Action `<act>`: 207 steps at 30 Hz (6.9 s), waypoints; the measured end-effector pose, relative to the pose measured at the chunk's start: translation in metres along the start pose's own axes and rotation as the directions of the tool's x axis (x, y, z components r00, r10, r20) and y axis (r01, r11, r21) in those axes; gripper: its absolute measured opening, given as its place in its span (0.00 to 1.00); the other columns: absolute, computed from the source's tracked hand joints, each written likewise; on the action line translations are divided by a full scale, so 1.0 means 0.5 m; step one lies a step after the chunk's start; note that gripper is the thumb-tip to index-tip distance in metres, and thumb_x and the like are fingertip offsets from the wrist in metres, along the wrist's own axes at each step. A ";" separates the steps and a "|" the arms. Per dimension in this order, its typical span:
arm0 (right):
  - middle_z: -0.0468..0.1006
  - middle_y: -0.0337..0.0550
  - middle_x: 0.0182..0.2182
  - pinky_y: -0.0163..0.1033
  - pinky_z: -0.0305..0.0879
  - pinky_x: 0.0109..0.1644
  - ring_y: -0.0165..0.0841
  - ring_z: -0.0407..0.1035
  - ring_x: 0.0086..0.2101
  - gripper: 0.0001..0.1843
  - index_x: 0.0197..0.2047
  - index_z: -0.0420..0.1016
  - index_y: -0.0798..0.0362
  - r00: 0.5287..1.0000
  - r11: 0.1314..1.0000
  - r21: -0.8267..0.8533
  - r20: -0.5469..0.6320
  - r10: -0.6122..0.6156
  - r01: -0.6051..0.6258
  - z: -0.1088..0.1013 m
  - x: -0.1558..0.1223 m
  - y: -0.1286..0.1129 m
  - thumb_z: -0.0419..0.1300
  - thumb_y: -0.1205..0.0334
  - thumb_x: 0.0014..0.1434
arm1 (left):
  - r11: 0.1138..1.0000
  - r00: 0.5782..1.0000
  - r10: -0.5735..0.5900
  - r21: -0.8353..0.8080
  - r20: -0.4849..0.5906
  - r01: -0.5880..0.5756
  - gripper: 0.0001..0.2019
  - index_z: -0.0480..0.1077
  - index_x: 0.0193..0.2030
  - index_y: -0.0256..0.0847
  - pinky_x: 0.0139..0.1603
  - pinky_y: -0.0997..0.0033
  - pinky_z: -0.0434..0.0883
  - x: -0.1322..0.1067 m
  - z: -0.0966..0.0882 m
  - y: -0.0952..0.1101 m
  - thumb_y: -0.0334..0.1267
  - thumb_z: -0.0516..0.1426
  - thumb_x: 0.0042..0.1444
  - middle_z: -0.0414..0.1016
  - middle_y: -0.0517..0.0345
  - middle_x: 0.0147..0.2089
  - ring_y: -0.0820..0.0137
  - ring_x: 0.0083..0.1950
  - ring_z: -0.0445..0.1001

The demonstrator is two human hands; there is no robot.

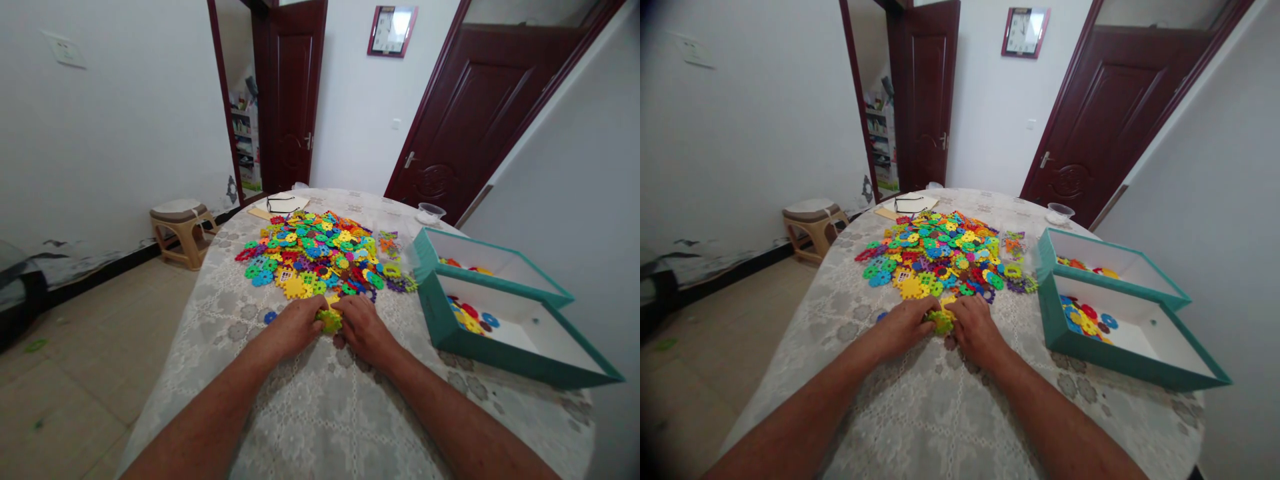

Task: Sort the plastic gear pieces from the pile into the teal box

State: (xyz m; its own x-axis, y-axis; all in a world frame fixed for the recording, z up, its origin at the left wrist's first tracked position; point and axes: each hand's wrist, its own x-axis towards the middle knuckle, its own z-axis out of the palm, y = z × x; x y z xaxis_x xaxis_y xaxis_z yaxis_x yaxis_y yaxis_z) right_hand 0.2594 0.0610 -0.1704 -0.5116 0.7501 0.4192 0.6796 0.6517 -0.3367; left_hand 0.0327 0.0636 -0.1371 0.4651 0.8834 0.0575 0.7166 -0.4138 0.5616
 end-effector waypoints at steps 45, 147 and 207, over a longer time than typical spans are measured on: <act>0.76 0.46 0.53 0.63 0.42 0.71 0.45 0.62 0.60 0.18 0.51 0.72 0.48 0.994 0.994 0.036 0.043 0.098 -0.100 0.003 0.006 -0.002 0.57 0.73 0.59 | 0.978 0.991 -0.099 -0.194 -0.087 0.080 0.08 0.73 0.38 0.41 0.43 0.68 0.65 0.023 0.018 -0.006 0.28 0.58 0.51 0.77 0.57 0.40 0.64 0.44 0.73; 0.73 0.44 0.41 0.45 0.67 0.51 0.39 0.69 0.45 0.06 0.43 0.69 0.49 0.959 0.956 0.196 -0.137 0.248 -0.219 -0.055 -0.008 0.045 0.52 0.64 0.70 | 0.996 0.997 0.051 -0.079 0.055 -0.047 0.05 0.73 0.40 0.47 0.41 0.66 0.63 -0.008 -0.020 0.019 0.34 0.58 0.58 0.79 0.55 0.39 0.62 0.41 0.74; 0.82 0.55 0.50 0.44 0.69 0.50 0.45 0.77 0.45 0.26 0.62 0.74 0.54 0.727 0.692 -0.254 -0.385 0.569 -0.676 -0.413 0.018 0.228 0.60 0.58 0.61 | 0.898 0.905 -0.352 0.187 -0.241 0.399 0.15 0.75 0.52 0.42 0.49 0.59 0.71 0.014 -0.093 -0.072 0.35 0.50 0.64 0.82 0.44 0.54 0.53 0.53 0.80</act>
State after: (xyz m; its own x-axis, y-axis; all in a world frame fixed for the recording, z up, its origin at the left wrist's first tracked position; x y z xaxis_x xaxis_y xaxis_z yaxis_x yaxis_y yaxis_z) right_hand 0.4410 0.1187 -0.0307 0.2171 0.8725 0.4377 0.9495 -0.0847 -0.3020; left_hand -0.0140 0.0951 -0.1186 0.0434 0.9976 0.0532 0.9260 -0.0602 0.3727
